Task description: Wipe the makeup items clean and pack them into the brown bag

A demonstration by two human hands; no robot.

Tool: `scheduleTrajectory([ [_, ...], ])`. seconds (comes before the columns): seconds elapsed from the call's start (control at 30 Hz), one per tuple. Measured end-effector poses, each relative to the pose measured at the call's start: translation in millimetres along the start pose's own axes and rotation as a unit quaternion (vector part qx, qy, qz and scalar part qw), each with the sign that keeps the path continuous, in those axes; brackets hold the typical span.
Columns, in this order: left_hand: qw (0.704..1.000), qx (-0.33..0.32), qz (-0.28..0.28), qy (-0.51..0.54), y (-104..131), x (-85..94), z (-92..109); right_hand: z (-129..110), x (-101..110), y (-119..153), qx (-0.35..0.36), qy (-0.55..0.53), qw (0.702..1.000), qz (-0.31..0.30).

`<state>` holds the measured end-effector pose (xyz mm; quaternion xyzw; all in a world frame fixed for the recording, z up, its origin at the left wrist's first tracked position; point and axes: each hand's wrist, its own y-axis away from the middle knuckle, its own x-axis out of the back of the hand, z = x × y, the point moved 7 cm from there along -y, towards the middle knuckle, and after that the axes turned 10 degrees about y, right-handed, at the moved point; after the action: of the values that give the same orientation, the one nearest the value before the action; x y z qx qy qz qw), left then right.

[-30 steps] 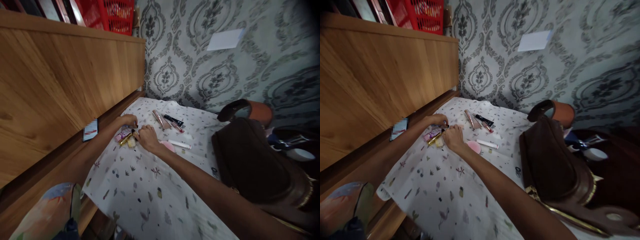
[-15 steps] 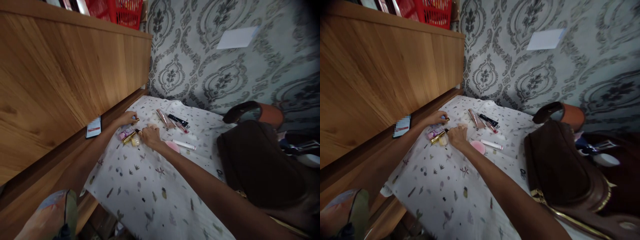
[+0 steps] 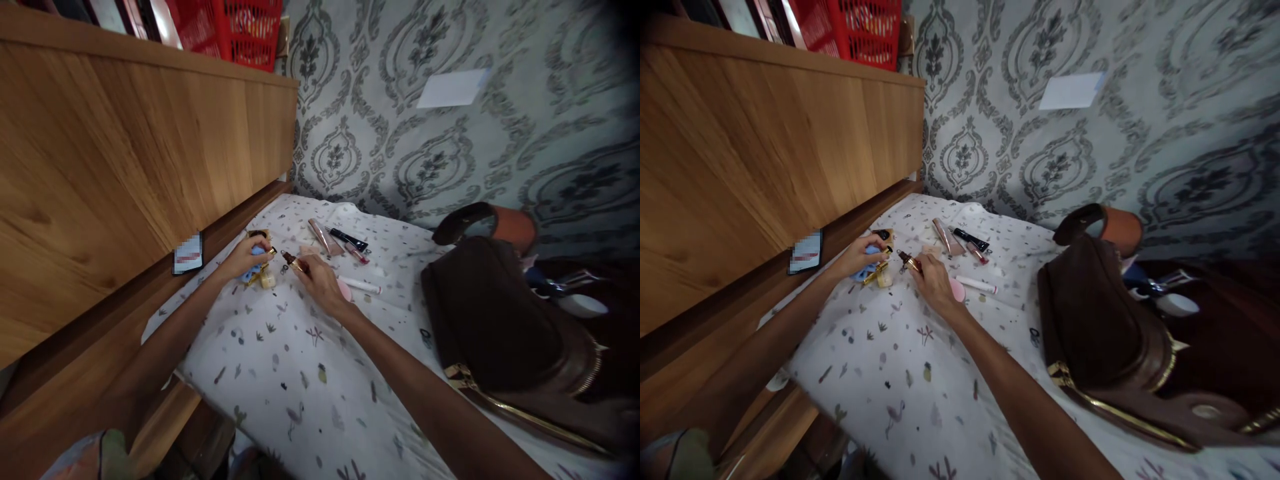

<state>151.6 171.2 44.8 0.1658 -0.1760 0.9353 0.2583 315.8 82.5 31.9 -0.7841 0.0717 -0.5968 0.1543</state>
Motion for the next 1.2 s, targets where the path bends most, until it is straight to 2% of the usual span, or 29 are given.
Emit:
scheduleTrajectory([
  [0.1,0.999,-0.016,0.001,0.051,10,-5.9,16,10,13,22,-0.017,-0.107,0.991,0.084],
  [0.17,0.996,-0.017,-0.006,0.082,16,-12.9,27,17,20,38,-0.032,-0.176,0.977,0.112],
  [0.33,0.994,-0.04,-0.046,0.089,32,-44.2,57,25,34,80,-0.066,-0.304,0.941,0.13],
  [0.5,0.991,-0.036,-0.077,0.104,47,-77.3,74,33,49,121,-0.087,-0.31,0.937,0.136],
  [0.77,0.982,-0.021,-0.142,0.126,62,-114.1,76,39,64,159,-0.1,-0.269,0.949,0.133],
  [1.0,0.978,-0.023,-0.173,0.118,71,-127.9,78,41,71,177,-0.118,-0.241,0.95,0.156],
  [1.2,0.973,0.01,-0.19,0.132,77,-138.8,69,41,74,183,-0.102,-0.24,0.95,0.174],
])
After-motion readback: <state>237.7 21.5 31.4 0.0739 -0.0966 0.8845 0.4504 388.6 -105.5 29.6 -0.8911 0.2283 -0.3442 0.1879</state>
